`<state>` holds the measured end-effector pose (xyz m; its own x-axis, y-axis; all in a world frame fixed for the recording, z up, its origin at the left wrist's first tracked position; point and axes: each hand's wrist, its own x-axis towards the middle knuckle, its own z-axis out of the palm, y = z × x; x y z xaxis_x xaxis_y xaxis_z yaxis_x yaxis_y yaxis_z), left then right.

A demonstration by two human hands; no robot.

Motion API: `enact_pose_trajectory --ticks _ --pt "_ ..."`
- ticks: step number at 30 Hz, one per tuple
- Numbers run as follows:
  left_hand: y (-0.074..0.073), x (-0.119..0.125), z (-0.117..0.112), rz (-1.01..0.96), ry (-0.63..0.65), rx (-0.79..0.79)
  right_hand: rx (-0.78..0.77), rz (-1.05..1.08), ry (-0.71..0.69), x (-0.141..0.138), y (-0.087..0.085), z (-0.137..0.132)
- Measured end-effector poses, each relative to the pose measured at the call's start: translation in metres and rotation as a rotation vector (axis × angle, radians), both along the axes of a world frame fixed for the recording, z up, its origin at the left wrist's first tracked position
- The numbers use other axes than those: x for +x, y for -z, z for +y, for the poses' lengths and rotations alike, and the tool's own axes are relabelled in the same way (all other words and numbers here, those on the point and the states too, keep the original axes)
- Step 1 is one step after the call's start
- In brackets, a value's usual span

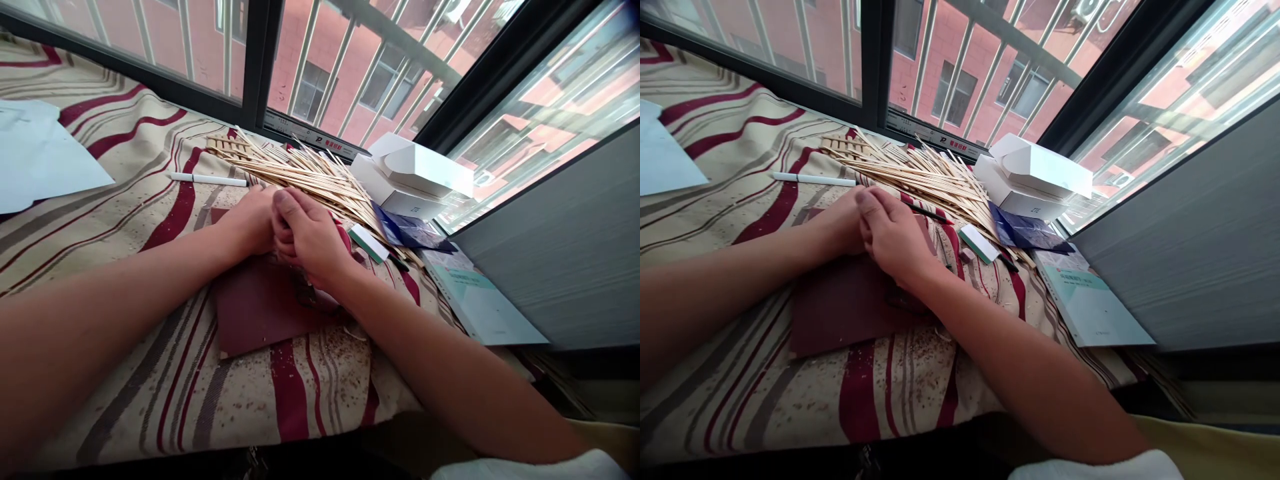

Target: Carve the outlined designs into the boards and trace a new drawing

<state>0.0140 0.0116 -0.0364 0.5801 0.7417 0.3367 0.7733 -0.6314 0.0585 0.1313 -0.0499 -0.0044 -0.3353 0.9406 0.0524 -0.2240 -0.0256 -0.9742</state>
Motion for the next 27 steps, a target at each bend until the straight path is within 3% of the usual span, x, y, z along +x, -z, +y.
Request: enact_pose_trajectory --ticks 3,6,15,23,27 --pt "-0.006 0.004 -0.006 0.078 -0.09 0.001 -0.046 0.047 0.362 0.006 0.005 0.0" --pt "-0.008 0.008 -0.009 0.104 -0.154 0.018 -0.072 0.088 0.538 0.01 0.005 -0.001" --pt "-0.005 0.007 -0.007 0.049 -0.15 0.009 0.067 0.135 0.612 0.015 0.008 -0.006" --pt "0.0 0.004 -0.004 -0.021 -0.156 0.028 -0.072 0.188 0.651 0.014 0.002 -0.01" --pt "-0.001 0.002 -0.004 -0.024 -0.14 0.002 -0.058 0.211 0.609 0.017 -0.005 -0.011"
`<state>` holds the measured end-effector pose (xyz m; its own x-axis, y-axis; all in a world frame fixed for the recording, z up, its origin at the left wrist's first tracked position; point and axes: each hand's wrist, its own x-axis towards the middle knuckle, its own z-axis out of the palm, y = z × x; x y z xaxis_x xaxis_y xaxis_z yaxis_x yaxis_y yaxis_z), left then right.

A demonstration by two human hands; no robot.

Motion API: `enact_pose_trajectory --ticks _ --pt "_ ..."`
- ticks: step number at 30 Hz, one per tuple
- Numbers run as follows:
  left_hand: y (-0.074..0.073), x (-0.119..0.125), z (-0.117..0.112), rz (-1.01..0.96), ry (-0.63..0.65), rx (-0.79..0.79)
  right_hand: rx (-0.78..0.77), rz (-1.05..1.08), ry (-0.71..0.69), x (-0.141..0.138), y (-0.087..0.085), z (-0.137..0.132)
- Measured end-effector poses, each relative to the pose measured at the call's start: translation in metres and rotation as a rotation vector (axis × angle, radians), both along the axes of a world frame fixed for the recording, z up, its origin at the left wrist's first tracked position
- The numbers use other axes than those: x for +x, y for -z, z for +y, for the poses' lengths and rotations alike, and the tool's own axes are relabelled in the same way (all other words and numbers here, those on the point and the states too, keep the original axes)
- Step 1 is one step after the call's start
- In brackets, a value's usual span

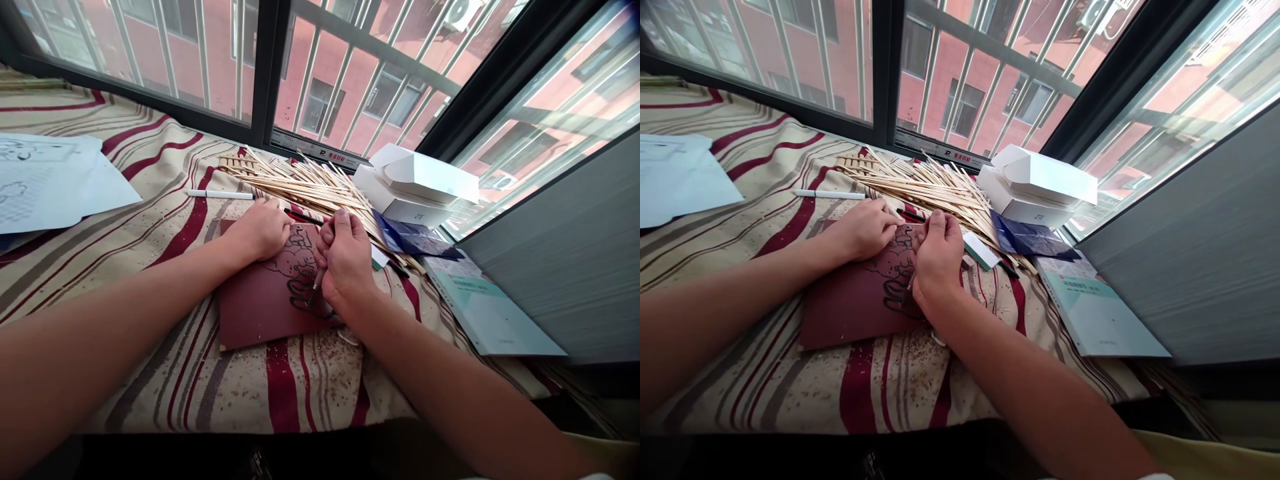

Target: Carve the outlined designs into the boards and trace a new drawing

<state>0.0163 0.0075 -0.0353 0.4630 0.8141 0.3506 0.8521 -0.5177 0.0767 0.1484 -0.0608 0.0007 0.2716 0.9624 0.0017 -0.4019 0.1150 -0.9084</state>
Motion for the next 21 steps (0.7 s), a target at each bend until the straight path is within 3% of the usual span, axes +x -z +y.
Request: enact_pose_trajectory --ticks 4,11,21 --pt "-0.0001 -0.0019 0.0005 0.011 0.04 0.009 0.152 -0.034 -0.112 0.0083 -0.0072 0.0028" --pt "-0.0003 -0.0042 0.0017 0.017 0.07 0.015 0.142 -0.089 -0.38 0.0087 -0.0079 -0.004" --pt "-0.0048 -0.0007 -0.0014 0.054 0.047 -0.001 0.207 -0.109 -0.38 0.0025 -0.0046 -0.0036"
